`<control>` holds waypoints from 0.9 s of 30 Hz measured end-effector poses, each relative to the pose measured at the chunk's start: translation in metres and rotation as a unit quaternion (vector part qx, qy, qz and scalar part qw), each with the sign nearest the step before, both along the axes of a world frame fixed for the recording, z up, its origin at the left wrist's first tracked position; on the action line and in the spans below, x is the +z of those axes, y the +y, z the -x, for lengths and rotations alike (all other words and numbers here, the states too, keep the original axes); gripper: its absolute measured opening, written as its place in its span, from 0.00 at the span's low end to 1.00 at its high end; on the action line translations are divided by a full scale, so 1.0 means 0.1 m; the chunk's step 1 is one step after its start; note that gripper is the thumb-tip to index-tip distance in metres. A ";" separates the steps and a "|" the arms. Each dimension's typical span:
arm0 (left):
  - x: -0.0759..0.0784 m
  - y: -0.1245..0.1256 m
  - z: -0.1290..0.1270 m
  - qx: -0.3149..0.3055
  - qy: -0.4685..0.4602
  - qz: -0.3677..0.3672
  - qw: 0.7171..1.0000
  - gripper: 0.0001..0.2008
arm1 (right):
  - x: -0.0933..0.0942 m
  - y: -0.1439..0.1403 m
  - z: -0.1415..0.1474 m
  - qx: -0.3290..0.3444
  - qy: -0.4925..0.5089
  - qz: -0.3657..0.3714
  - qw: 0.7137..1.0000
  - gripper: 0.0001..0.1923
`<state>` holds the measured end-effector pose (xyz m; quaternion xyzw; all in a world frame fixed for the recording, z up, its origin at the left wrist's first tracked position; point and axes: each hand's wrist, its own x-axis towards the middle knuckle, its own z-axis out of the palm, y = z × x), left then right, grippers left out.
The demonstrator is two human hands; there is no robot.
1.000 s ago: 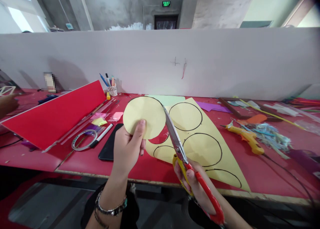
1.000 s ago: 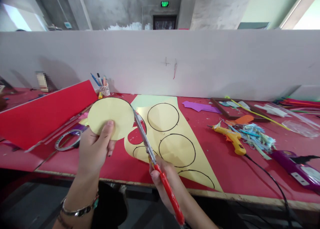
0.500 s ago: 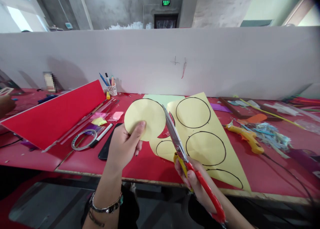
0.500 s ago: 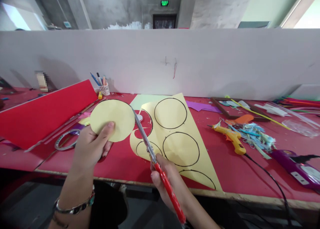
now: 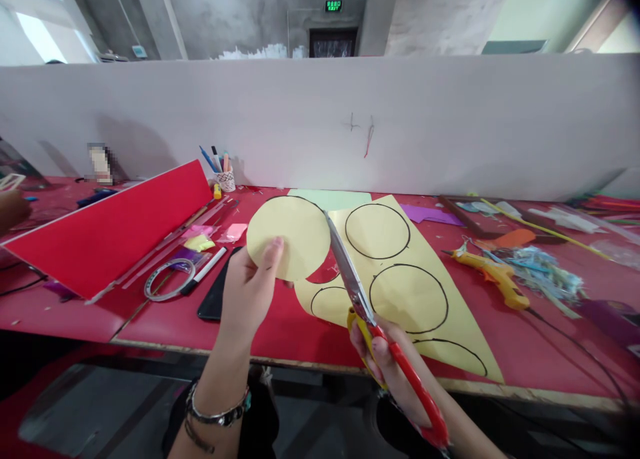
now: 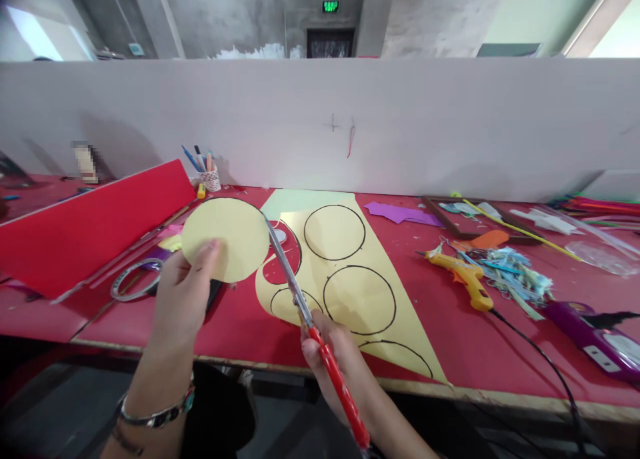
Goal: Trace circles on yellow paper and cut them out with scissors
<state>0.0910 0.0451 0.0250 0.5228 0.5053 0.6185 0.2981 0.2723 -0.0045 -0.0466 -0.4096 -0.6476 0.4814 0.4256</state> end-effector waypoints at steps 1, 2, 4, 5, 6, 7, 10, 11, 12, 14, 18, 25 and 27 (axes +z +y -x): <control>-0.01 0.01 -0.01 0.007 -0.001 -0.011 1.000 0.13 | 0.00 0.00 0.00 0.001 0.003 0.001 1.000 0.28; -0.02 0.01 -0.03 0.009 0.002 -0.016 1.000 0.12 | -0.01 0.00 0.00 0.002 0.005 0.001 1.000 0.28; -0.03 0.00 -0.05 -0.001 0.012 -0.007 1.000 0.12 | 0.00 0.00 -0.02 0.007 0.002 -0.005 1.000 0.27; -0.02 -0.01 -0.05 -0.010 0.016 0.003 1.000 0.13 | 0.01 0.00 -0.03 0.011 -0.006 -0.010 1.000 0.26; -0.02 -0.02 -0.06 -0.018 0.016 0.011 1.000 0.13 | 0.02 0.00 -0.04 0.018 -0.017 -0.015 1.000 0.25; -0.01 -0.03 -0.05 -0.027 0.014 0.017 0.999 0.13 | 0.03 0.00 -0.05 0.026 -0.027 -0.022 0.999 0.24; 0.01 -0.04 -0.03 -0.041 0.009 0.014 0.999 0.12 | 0.06 0.00 -0.09 0.049 -0.046 -0.045 0.997 0.22; 0.01 -0.04 -0.02 -0.046 0.013 0.012 0.999 0.12 | 0.06 0.00 -0.09 0.053 -0.048 -0.052 0.996 0.22; 0.01 -0.04 -0.01 -0.050 0.017 0.012 0.999 0.11 | 0.06 0.00 -0.10 0.055 -0.047 -0.058 0.996 0.22; 0.02 -0.04 0.01 -0.057 0.030 0.011 0.998 0.11 | 0.05 0.00 -0.10 0.051 -0.041 -0.065 0.996 0.21; 0.03 -0.04 0.02 -0.067 0.040 0.014 0.997 0.11 | 0.03 0.00 -0.09 0.046 -0.025 -0.050 0.997 0.23; 0.02 -0.04 0.05 -0.069 0.025 0.024 0.997 0.10 | 0.02 0.03 -0.04 0.015 -0.026 -0.023 0.999 0.28; 0.03 -0.03 0.05 -0.065 0.028 0.024 0.997 0.10 | 0.03 0.02 -0.03 0.006 -0.020 -0.021 1.000 0.28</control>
